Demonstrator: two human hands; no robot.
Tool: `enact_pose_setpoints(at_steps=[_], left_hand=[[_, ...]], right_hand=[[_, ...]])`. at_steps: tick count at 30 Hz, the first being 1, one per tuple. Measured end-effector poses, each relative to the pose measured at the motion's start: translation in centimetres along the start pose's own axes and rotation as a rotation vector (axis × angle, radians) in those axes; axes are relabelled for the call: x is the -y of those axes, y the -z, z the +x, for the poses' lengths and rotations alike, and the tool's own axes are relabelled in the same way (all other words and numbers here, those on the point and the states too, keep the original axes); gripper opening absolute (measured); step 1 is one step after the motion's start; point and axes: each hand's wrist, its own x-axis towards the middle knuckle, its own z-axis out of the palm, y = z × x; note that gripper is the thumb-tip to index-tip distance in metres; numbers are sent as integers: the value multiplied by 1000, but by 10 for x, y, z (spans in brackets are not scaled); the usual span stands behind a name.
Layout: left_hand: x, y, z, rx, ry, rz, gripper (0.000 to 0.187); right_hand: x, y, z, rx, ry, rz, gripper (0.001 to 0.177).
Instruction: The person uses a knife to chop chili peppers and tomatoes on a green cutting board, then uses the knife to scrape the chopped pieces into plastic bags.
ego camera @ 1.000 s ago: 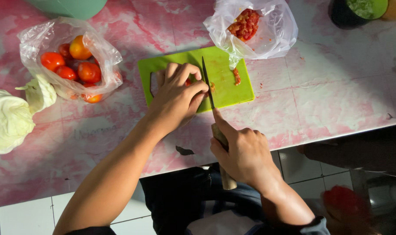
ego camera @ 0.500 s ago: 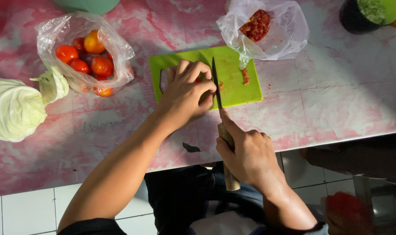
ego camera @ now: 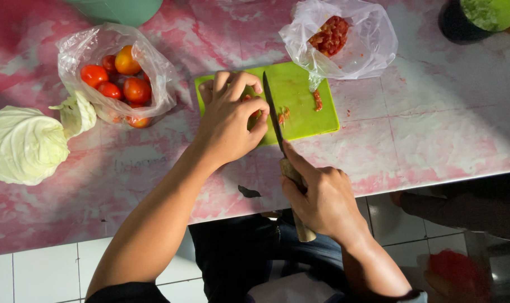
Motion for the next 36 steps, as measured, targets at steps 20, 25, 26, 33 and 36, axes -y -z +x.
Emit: enact_pose_setpoints(at_steps=[20,25,26,33,36], left_hand=[[22,24,2,202,115,60,44],[22,21,3,161,83,58,37],[20,21,4,150,78,45,35],[12,16,6,150,69,-55,33],[12,14,5,143,63,-84,29]], right_hand=[[-45,20,-7,-119,-103,62,57],[-45,26,-7,-121,-138,55,57],[-43,26,-8,-128,-139,62,57],[-26,15,-7,-48,-21,248,61],[-19,5,3,-50,26,188,61]])
